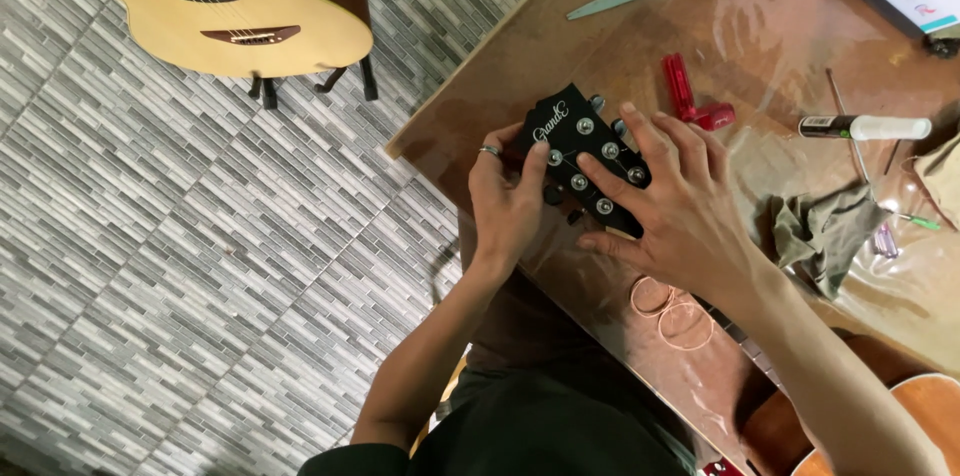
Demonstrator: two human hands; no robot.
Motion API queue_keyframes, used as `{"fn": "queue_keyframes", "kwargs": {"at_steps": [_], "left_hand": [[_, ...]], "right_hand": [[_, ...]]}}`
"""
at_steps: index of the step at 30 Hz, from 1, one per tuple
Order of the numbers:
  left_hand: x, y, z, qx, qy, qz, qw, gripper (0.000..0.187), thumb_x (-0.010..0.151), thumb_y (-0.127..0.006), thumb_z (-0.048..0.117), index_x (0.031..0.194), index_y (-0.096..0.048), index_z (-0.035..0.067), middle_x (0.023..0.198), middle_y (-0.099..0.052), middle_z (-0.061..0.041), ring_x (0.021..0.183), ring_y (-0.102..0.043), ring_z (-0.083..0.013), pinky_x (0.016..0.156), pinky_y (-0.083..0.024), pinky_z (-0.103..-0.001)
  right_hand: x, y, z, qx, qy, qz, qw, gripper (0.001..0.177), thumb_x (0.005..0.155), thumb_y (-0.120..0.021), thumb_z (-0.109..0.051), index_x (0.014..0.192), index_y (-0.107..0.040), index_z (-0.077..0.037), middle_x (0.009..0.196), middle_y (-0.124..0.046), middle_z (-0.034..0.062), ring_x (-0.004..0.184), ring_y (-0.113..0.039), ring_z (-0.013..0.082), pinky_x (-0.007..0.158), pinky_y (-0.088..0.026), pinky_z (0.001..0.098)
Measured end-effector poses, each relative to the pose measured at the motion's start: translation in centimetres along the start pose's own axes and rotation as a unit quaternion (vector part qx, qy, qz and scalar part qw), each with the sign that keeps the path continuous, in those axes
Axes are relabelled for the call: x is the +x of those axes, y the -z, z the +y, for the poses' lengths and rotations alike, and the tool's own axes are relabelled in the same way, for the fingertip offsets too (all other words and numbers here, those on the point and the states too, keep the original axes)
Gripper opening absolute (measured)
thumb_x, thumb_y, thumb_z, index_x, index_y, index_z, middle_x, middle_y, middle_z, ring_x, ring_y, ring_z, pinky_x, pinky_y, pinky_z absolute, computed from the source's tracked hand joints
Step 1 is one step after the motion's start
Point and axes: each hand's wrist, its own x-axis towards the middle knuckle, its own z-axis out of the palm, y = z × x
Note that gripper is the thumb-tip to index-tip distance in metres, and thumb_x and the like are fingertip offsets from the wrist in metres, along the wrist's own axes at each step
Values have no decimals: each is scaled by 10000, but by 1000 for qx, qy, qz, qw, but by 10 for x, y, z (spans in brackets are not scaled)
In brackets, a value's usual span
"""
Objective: The person uses a red tuning peg winder to adjust the tuning pegs on the headstock of an acoustic guitar. They then use a cloth to wipe the headstock and continue adjusting the pegs by hand.
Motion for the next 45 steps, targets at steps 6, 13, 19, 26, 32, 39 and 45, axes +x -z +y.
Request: {"fn": "queue_keyframes", "kwargs": {"at_steps": [6, 13, 19, 26, 32, 39, 45], "left_hand": [[4, -5, 24, 92, 85, 47, 991, 393, 895, -657, 458, 974, -665, 73, 775, -670, -5, 711, -631, -115, 677, -534, -281], [18, 8, -15, 48, -36, 48, 997, 528, 1070, -472, 341, 584, -345, 177, 511, -330, 59, 461, -277, -75, 571, -500, -263], [10, 14, 14, 24, 16, -56, 998, 326, 950, -643, 327, 1087, -673, 33, 923, -741, -50, 790, -686, -114, 663, -569, -239], [13, 13, 26, 78, 90, -44, 992, 287, 905, -720, 362, 926, -645, 86, 769, -654, 4, 675, -591, -92, 612, -520, -255], [19, 41, 4, -6, -5, -195, 981, 362, 946, -664, 120, 1278, -574, 7, 1157, -720, -111, 1036, -713, -191, 885, -635, -309], [15, 48, 4, -70, -20, -233, 970, 482, 968, -674, 174, 1387, -533, -17, 1191, -721, -107, 1034, -725, -182, 938, -626, -311], [6, 21, 26, -9, 116, -93, 989, 299, 929, -675, 99, 1210, -627, 10, 959, -703, -60, 815, -641, -121, 732, -573, -242]], "right_hand": [[-3, -5, 0, 33, -7, 4, 999, 743, 877, -556, -768, 1434, -630, -281, 1638, -362, 185, 1392, -444, 398, 1067, -427, 576], [-5, -5, 0, 50, -15, -3, 999, 732, 892, -520, -761, 1449, -607, -294, 1646, -334, 196, 1401, -418, 409, 1063, -405, 587], [-4, -6, -1, 44, -14, 7, 999, 723, 887, -554, -752, 1439, -620, -291, 1643, -348, 189, 1387, -445, 401, 1056, -419, 571], [-4, -5, -3, 43, -18, 2, 999, 731, 875, -570, -751, 1438, -614, -286, 1626, -366, 191, 1384, -445, 402, 1044, -429, 573], [-4, -6, -2, 56, -26, 2, 998, 722, 866, -600, -739, 1425, -628, -283, 1623, -368, 203, 1385, -443, 408, 1055, -416, 585], [-2, -7, 0, 78, -10, 23, 997, 707, 917, -542, -720, 1411, -650, -225, 1595, -384, 236, 1395, -448, 423, 1067, -425, 585], [-3, -13, 3, 99, 11, 70, 993, 634, 961, -543, -657, 1349, -678, -175, 1523, -483, 260, 1300, -538, 424, 1026, -425, 549]]}}
